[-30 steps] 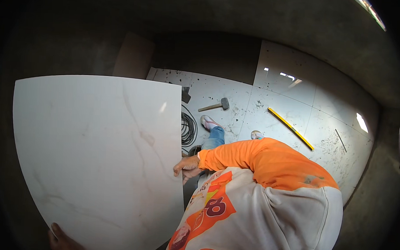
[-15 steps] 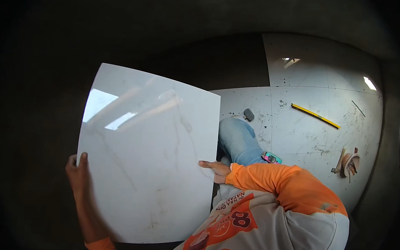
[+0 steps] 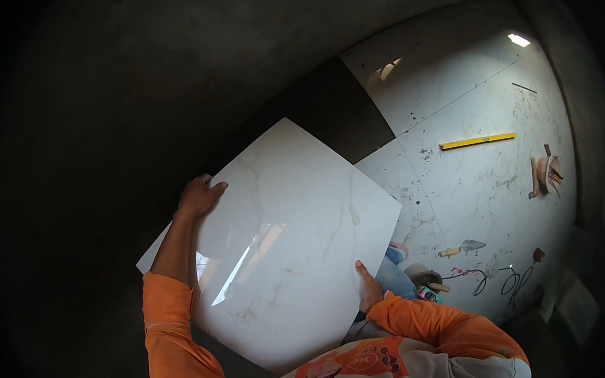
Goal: The person positions a large floor tile onto a prepared surface, taps it repeatedly with a rubber mallet to level it, and checks the alignment with a spirit level and their hands.
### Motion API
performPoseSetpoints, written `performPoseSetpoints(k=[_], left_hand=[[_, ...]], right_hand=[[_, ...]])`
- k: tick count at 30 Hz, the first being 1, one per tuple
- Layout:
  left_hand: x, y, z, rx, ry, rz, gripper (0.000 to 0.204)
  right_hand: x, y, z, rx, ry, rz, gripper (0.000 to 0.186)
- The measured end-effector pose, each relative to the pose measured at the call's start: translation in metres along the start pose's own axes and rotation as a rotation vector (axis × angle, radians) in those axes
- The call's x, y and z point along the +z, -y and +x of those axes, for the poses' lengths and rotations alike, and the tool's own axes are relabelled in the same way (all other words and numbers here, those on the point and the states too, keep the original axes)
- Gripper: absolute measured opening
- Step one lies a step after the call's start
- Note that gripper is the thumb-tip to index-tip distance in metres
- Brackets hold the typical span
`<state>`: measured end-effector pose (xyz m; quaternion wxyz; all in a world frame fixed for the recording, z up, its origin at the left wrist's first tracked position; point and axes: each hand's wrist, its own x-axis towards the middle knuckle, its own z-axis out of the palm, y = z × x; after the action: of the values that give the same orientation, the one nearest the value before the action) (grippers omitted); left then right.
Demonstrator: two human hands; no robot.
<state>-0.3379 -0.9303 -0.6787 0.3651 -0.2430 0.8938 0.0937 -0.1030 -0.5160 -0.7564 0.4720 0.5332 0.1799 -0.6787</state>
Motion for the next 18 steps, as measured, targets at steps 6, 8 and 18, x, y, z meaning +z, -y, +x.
performPoseSetpoints(k=[6, 8, 18], left_hand=[[0.021, -0.072, 0.148, 0.285, 0.019, 0.087, 0.068], [0.028, -0.073, 0.181, 0.298, -0.020, 0.018, 0.070], [0.112, -0.115, 0.344, 0.441, -0.107, 0.043, 0.081]], right_hand=[[0.038, 0.032, 0.042, -0.221, -0.171, 0.219, 0.062], [0.052, 0.045, 0.060, -0.259, -0.347, 0.329, 0.062], [0.020, 0.161, 0.201, -0.618, -0.548, 0.341, 0.073]])
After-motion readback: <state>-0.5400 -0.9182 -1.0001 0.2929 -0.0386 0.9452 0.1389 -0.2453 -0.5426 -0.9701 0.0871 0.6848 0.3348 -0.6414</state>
